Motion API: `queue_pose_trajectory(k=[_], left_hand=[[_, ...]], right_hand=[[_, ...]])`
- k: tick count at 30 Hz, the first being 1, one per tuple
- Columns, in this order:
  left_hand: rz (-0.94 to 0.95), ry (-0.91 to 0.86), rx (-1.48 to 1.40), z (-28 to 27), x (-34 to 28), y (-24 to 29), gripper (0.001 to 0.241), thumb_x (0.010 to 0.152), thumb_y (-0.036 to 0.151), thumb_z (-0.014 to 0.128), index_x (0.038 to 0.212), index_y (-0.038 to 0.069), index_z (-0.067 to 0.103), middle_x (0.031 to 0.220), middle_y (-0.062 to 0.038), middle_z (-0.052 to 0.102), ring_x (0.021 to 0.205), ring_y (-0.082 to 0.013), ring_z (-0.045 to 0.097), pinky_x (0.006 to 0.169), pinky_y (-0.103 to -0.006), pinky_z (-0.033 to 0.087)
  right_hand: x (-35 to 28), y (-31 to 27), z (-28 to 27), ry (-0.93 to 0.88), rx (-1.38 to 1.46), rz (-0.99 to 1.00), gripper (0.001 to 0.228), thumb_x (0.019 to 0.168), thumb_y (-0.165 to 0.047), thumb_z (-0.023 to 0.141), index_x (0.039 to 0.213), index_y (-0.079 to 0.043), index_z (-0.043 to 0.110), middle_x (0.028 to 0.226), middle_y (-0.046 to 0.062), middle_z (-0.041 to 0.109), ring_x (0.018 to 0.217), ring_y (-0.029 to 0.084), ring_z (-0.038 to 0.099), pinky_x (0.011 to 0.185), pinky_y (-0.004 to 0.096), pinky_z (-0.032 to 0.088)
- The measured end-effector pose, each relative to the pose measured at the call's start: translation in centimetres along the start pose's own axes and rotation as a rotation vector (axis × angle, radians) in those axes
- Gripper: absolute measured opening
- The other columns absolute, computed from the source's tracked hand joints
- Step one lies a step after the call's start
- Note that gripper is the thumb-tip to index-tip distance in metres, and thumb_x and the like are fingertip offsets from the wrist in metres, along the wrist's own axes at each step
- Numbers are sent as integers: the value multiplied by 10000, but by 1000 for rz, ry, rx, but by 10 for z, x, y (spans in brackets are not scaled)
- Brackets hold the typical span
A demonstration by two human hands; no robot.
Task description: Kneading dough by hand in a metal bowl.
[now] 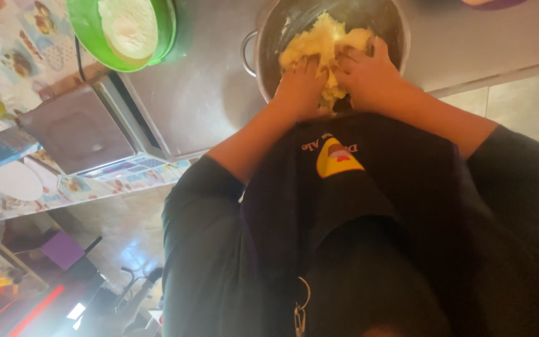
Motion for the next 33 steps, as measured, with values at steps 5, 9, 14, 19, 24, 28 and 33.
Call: queue_pose_trajectory(k=[5, 9, 14, 19, 24, 28, 33], left_hand=[[-13, -79, 32, 15, 25, -10, 866, 684, 818, 767, 1222, 140, 726, 1335, -260, 545, 1085, -487, 546, 857, -623, 459], [-20, -95, -127, 5, 17, -9, 992, 694, 877, 719, 1322, 110, 687, 1557, -326, 358, 1348, -569, 393, 997, -647, 398], [89, 38, -172, -33, 3, -9, 697, 828, 682, 744, 1258, 135, 695, 1388, -269, 512, 1180, -509, 515, 980, -582, 424], [105, 151, -128, -45, -4, -7, 499, 845, 552, 775, 1164, 171, 730, 1257, -166, 623, 1097, -429, 595, 943, -514, 464], [10, 454, 25, -73, -6, -5, 588, 808, 469, 792, 1253, 141, 589, 1143, -68, 640, 1049, -322, 591, 962, -428, 481], [-260, 200, 66, -42, 35, -54, 1442, 619, 720, 978, 1635, 124, 146, 1603, -178, 341, 1420, -360, 408, 1124, -497, 456], [-170, 182, -208, -76, 52, -62, 793, 602, 446, 965, 1197, 78, 594, 1069, -154, 676, 969, -380, 651, 835, -483, 532]], right_hand=[[14, 1, 17, -90, -79, 55, 435, 759, -394, 657, 1119, -167, 749, 1213, 70, 727, 1246, 278, 585, 1068, 659, 307], [12, 15, 36, -306, 71, 13, 623, 683, -457, 655, 1219, -144, 704, 1315, 73, 638, 1300, 316, 507, 949, 622, 340], [11, 30, 26, -279, 300, 69, 517, 761, -511, 675, 1138, -169, 764, 1411, 74, 637, 1372, 286, 505, 1088, 638, 251], [11, 34, -28, 28, 516, 68, 377, 683, -273, 914, 898, -55, 695, 1193, 70, 713, 1022, 283, 652, 876, 387, 529], [30, 38, -53, 84, 299, 216, 1221, 541, -345, 941, 1565, 21, 387, 1573, 229, 406, 1447, 416, 367, 1133, 606, 343], [63, 55, -14, -133, 393, 256, 1533, 383, -536, 979, 1573, 108, 258, 1633, 311, 285, 1506, 466, 251, 1222, 573, 207], [87, 61, 10, -5, 82, 221, 789, 538, -363, 851, 1202, -8, 612, 1139, 171, 605, 1012, 344, 571, 881, 461, 493]])
Point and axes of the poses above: each hand's wrist, its own x-axis towards the middle knuckle, its own z-axis out of the palm, y = z × x, the point moved 8 cm from there along x, towards the middle knuckle
